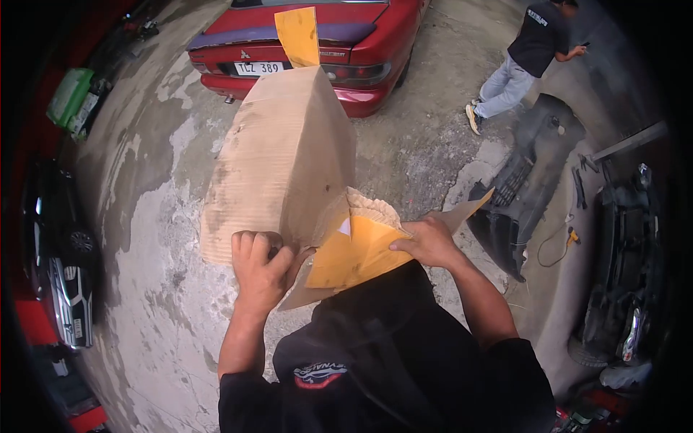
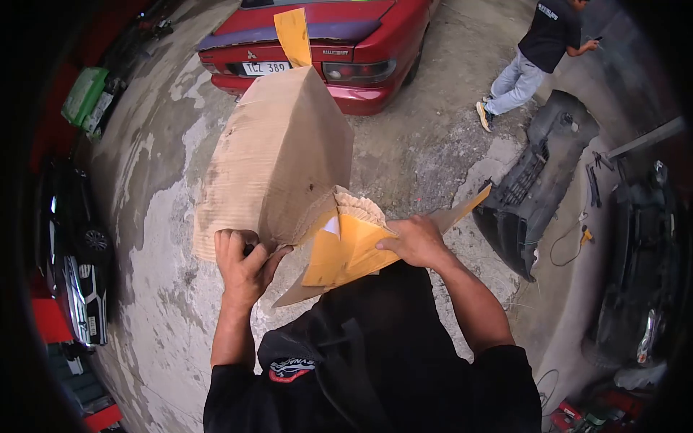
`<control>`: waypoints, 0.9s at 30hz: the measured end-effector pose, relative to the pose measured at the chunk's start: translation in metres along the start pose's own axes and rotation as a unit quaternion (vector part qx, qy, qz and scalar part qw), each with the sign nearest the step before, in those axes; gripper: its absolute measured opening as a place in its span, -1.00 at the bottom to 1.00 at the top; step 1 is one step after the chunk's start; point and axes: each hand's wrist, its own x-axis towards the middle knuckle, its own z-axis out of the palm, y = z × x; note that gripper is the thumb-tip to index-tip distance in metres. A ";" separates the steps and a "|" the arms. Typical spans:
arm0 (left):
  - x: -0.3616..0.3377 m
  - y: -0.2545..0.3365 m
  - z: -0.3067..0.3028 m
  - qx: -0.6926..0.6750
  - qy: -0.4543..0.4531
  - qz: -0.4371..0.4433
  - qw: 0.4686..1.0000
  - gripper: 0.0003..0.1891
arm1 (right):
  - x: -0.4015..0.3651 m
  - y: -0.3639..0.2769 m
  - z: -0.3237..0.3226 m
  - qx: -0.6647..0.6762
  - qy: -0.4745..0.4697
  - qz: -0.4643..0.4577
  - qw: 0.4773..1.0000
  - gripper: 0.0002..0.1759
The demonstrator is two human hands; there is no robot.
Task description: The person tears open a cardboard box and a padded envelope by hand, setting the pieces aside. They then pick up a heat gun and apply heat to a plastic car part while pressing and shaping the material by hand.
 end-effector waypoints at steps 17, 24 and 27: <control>-0.007 -0.059 0.222 0.065 0.090 -0.266 0.957 -0.84 | 0.168 0.025 -0.021 0.052 0.345 -0.194 0.917 -0.69; 0.041 -0.042 0.241 -0.095 -0.164 -0.345 0.919 -0.72 | 0.209 0.004 0.012 0.114 0.325 -0.210 0.915 -0.51; 0.111 -0.040 0.151 -0.268 -0.342 -0.200 0.878 -0.67 | 0.217 0.000 0.029 0.126 0.262 -0.177 0.940 -0.51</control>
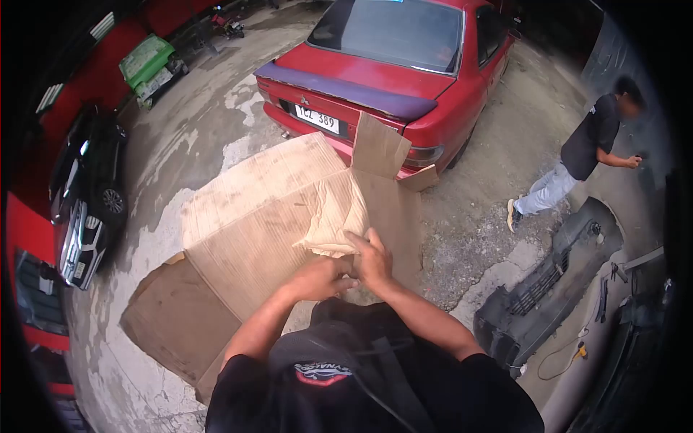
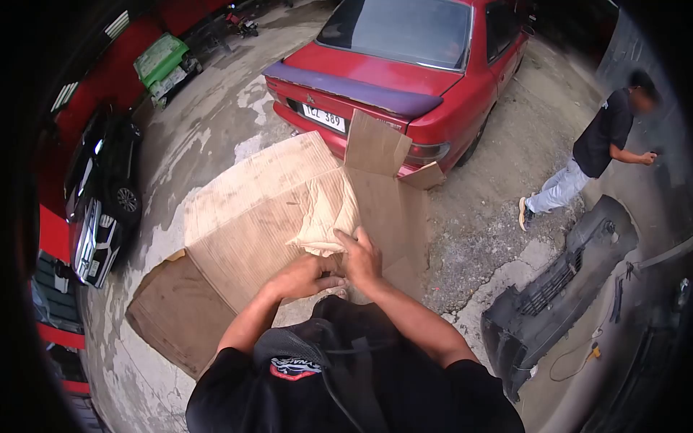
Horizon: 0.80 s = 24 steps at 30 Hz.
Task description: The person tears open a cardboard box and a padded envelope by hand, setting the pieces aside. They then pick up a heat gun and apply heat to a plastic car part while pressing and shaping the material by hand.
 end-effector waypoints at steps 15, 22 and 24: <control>0.103 -0.152 -0.085 0.176 -0.019 0.136 0.975 -0.21 | -0.067 -0.050 0.033 -0.046 -0.110 -0.104 0.987 -0.58; 0.073 -0.172 -0.090 0.002 -0.108 0.206 0.973 -0.52 | 0.036 -0.090 -0.008 0.010 -0.203 0.004 0.979 -0.03; 0.054 -0.162 -0.103 -0.139 -0.089 0.181 0.970 -0.58 | 0.074 -0.066 0.010 0.007 -0.141 -0.016 0.990 0.02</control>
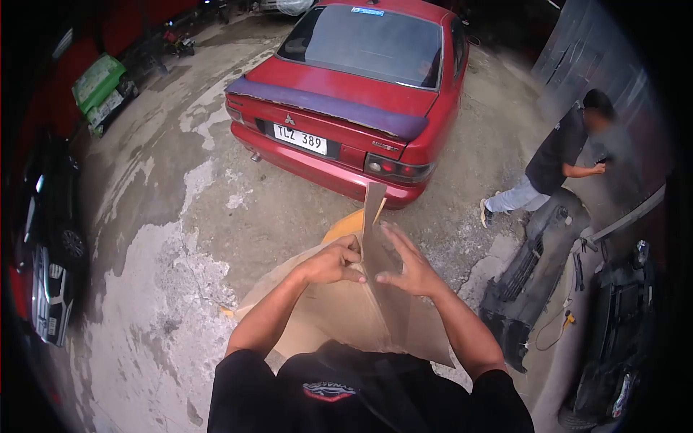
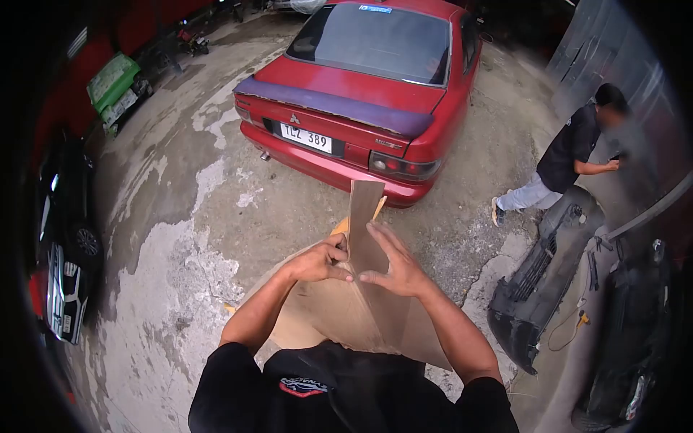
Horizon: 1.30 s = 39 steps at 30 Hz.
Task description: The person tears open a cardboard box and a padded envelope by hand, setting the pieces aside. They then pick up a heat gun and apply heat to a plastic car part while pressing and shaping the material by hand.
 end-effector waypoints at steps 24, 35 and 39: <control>-0.083 0.034 0.042 0.383 0.306 0.016 0.871 -0.74 | 0.128 -0.008 0.102 -0.159 0.071 0.163 0.971 -0.63; -0.127 0.071 0.034 0.408 0.228 0.118 0.876 -0.72 | 0.126 0.082 0.000 -0.197 0.218 0.354 0.888 -0.58; -0.139 0.066 0.019 0.420 0.231 0.122 0.869 -0.68 | 0.121 0.105 -0.025 -0.222 0.257 0.381 0.860 -0.57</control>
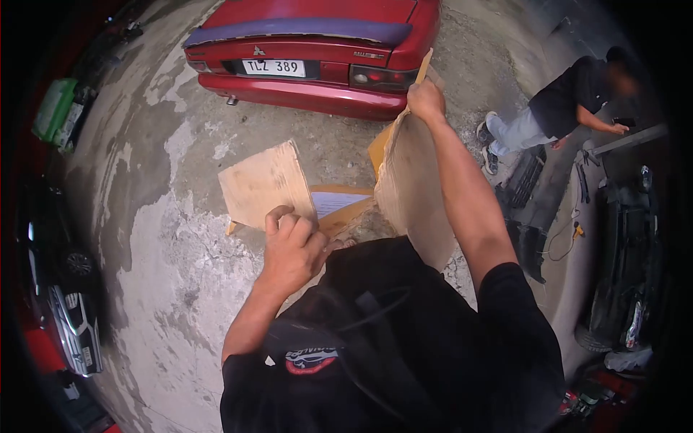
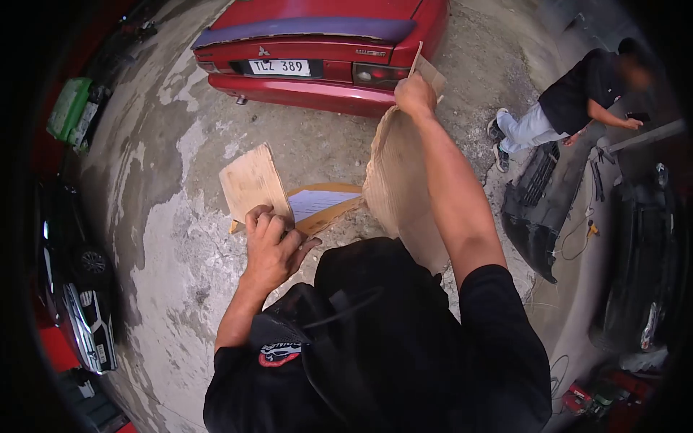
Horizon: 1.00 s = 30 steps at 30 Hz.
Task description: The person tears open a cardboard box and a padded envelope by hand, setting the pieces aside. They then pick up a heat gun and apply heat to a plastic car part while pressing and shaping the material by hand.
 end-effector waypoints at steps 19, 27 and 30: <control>0.072 -0.075 0.051 -0.093 0.012 -0.186 0.978 -0.78 | 0.105 0.158 -0.079 0.110 0.159 0.039 0.980 -0.59; 0.235 -0.058 0.150 -0.290 -0.093 0.008 0.953 -0.79 | 0.219 0.190 -0.096 0.144 0.179 0.143 0.963 -0.54; 0.294 -0.048 0.205 -0.351 -0.114 0.058 0.928 -0.80 | 0.242 0.192 -0.081 0.162 0.194 0.228 0.940 -0.58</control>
